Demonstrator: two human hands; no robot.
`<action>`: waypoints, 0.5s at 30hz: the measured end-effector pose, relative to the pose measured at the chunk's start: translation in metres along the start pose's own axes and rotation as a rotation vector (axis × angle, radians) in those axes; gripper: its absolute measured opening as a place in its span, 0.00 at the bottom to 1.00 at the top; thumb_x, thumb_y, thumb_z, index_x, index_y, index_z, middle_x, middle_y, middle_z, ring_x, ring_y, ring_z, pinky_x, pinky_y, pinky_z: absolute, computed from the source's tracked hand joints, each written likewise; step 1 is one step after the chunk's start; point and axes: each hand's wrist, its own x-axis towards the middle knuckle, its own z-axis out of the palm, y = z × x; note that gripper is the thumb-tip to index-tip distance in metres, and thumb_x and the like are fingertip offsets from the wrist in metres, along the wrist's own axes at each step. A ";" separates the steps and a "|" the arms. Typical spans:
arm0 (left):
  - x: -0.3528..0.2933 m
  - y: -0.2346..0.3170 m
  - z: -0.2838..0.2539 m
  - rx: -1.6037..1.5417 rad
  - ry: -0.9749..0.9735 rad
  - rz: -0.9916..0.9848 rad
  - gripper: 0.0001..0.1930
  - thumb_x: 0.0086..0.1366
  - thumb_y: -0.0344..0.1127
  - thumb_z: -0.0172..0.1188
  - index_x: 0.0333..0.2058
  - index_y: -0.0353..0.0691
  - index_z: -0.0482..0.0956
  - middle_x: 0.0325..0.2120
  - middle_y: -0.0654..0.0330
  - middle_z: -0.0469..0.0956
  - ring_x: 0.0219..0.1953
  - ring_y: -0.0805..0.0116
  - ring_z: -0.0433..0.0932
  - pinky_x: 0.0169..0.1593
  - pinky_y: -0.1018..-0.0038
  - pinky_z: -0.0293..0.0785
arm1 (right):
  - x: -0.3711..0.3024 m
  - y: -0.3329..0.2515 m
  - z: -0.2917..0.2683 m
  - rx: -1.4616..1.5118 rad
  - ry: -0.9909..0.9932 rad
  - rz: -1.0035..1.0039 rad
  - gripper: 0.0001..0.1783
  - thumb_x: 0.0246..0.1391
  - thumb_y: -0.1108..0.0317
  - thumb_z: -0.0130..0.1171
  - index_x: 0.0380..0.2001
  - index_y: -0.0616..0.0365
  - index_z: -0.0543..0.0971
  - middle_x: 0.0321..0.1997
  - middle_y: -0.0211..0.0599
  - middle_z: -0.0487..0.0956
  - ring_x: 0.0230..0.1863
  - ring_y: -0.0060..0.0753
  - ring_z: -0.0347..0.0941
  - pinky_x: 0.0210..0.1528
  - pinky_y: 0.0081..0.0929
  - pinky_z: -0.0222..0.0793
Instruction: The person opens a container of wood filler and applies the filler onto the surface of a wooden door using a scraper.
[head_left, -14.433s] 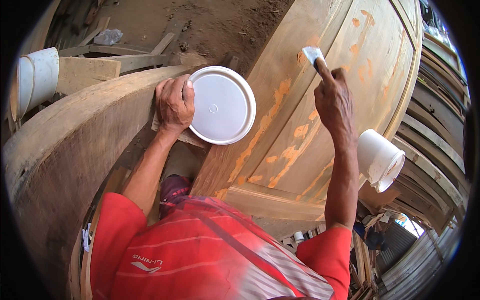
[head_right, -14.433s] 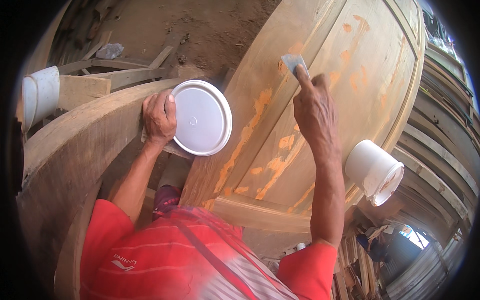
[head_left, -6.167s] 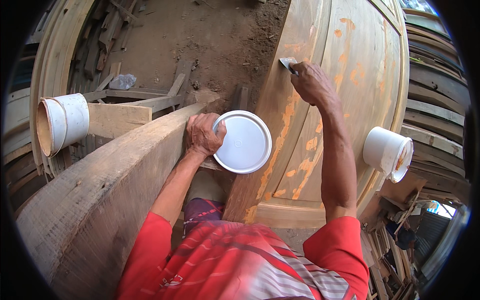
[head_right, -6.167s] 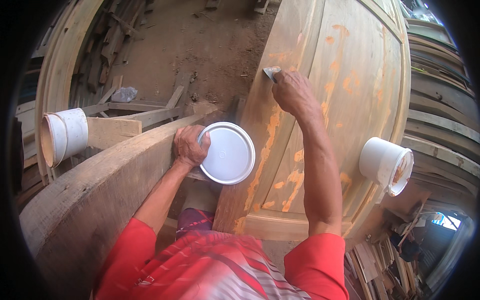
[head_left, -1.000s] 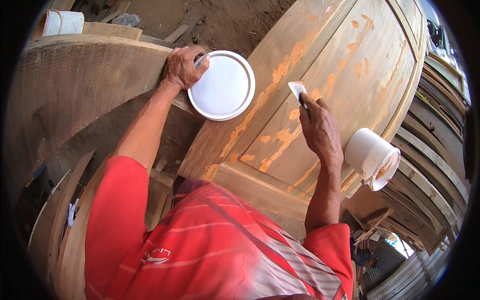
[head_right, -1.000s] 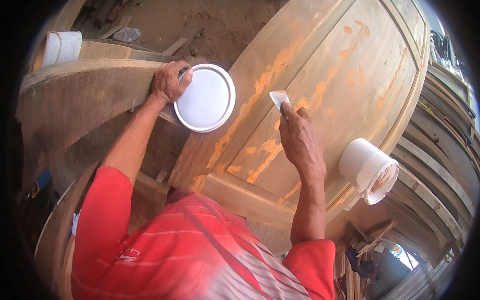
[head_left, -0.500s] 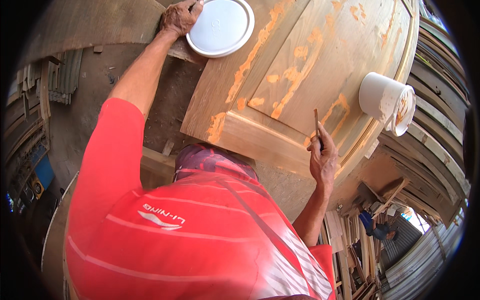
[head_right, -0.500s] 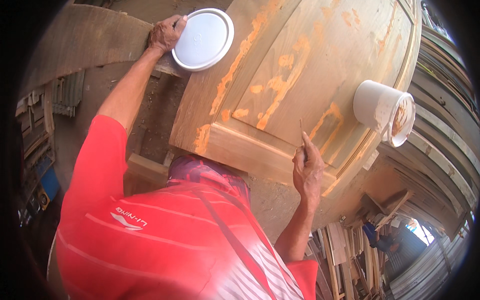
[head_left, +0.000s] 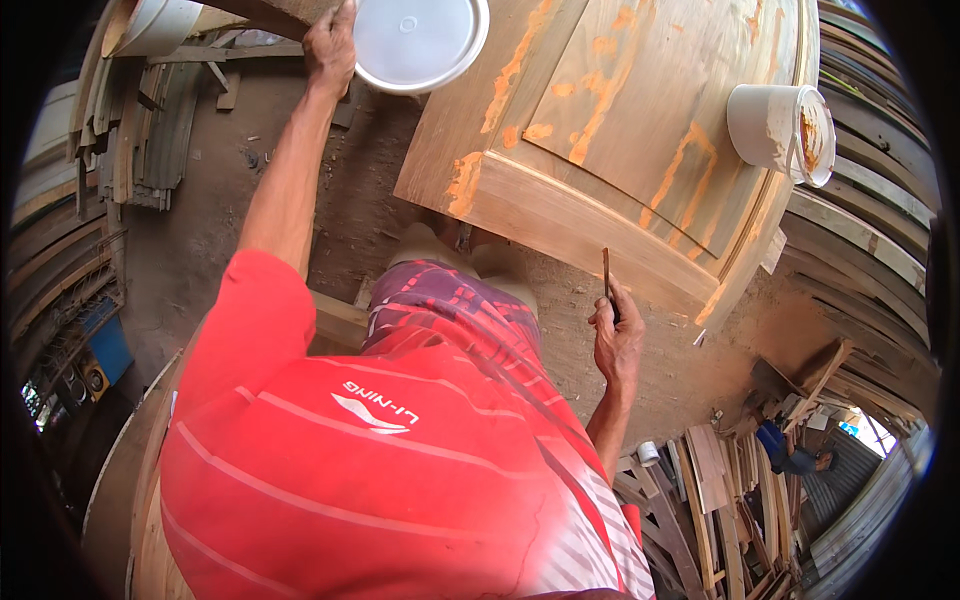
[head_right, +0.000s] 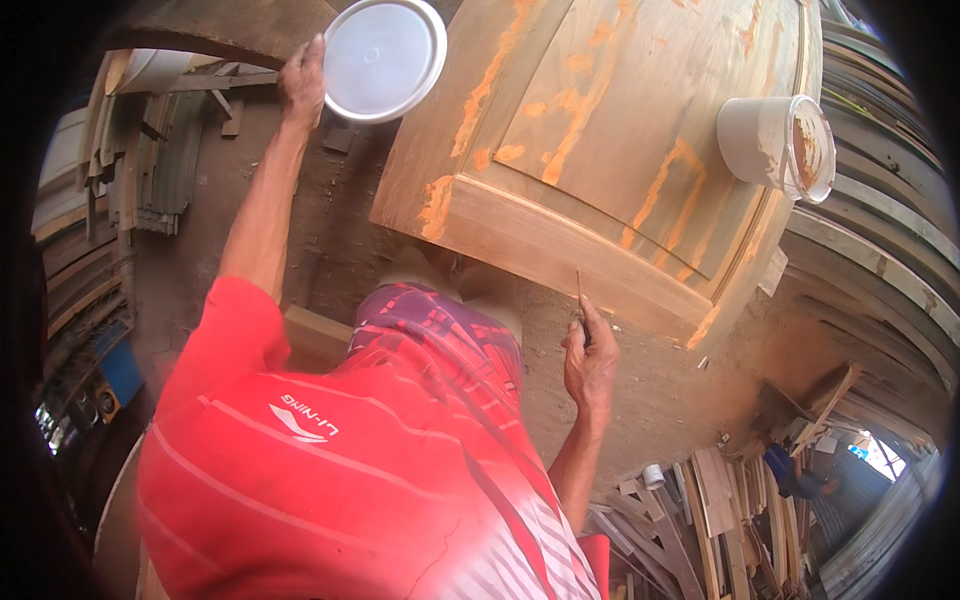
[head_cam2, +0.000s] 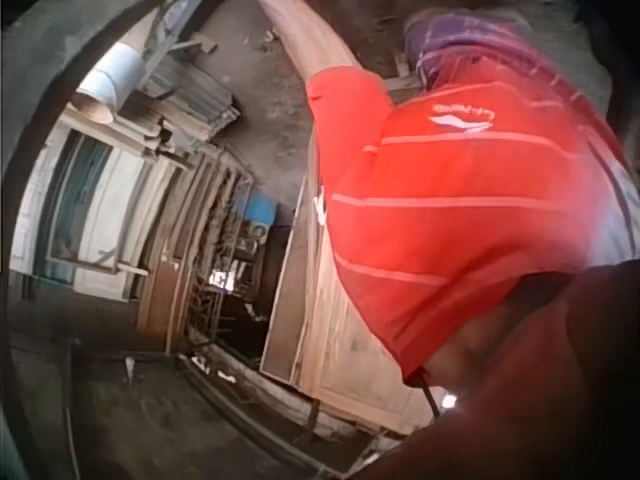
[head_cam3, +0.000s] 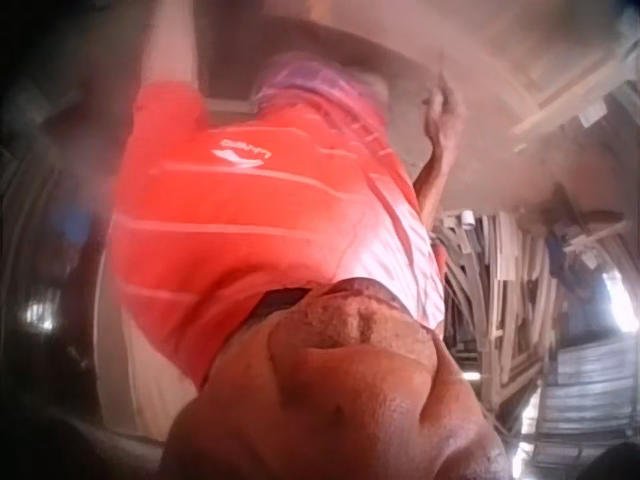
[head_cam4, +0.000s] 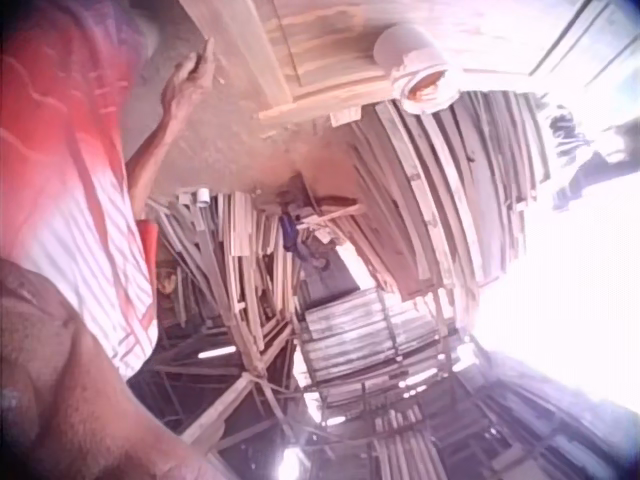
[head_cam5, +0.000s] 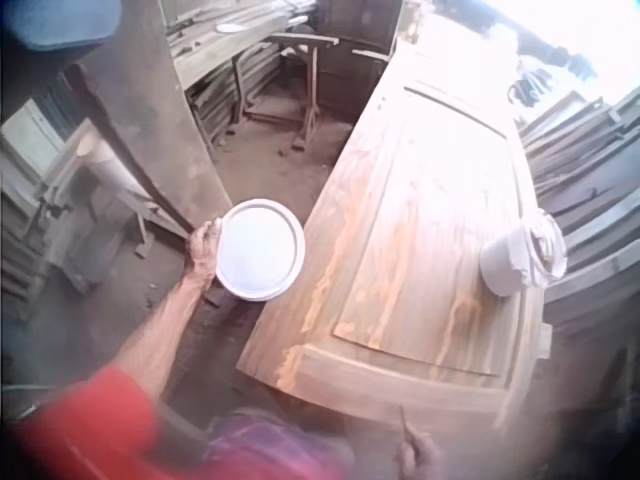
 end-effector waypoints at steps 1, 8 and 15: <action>-0.021 0.012 -0.016 -0.009 0.003 -0.080 0.23 0.76 0.51 0.55 0.48 0.34 0.83 0.40 0.62 0.83 0.42 0.75 0.76 0.49 0.74 0.74 | -0.004 0.002 0.001 0.012 0.000 -0.003 0.24 0.66 0.73 0.53 0.65 0.58 0.75 0.33 0.34 0.76 0.31 0.22 0.75 0.36 0.25 0.74; -0.160 -0.023 -0.109 -0.174 0.034 -0.340 0.28 0.76 0.58 0.53 0.47 0.32 0.79 0.38 0.61 0.80 0.42 0.73 0.75 0.49 0.71 0.73 | -0.032 0.015 0.011 -0.011 0.026 -0.009 0.24 0.66 0.72 0.53 0.64 0.59 0.75 0.33 0.35 0.77 0.31 0.21 0.74 0.36 0.25 0.73; -0.296 -0.052 -0.143 -0.317 -0.037 -0.744 0.36 0.78 0.59 0.45 0.64 0.28 0.68 0.58 0.51 0.75 0.56 0.60 0.78 0.60 0.64 0.76 | -0.063 0.050 0.018 -0.126 0.050 -0.091 0.23 0.67 0.69 0.55 0.63 0.57 0.77 0.34 0.34 0.78 0.31 0.22 0.75 0.37 0.27 0.73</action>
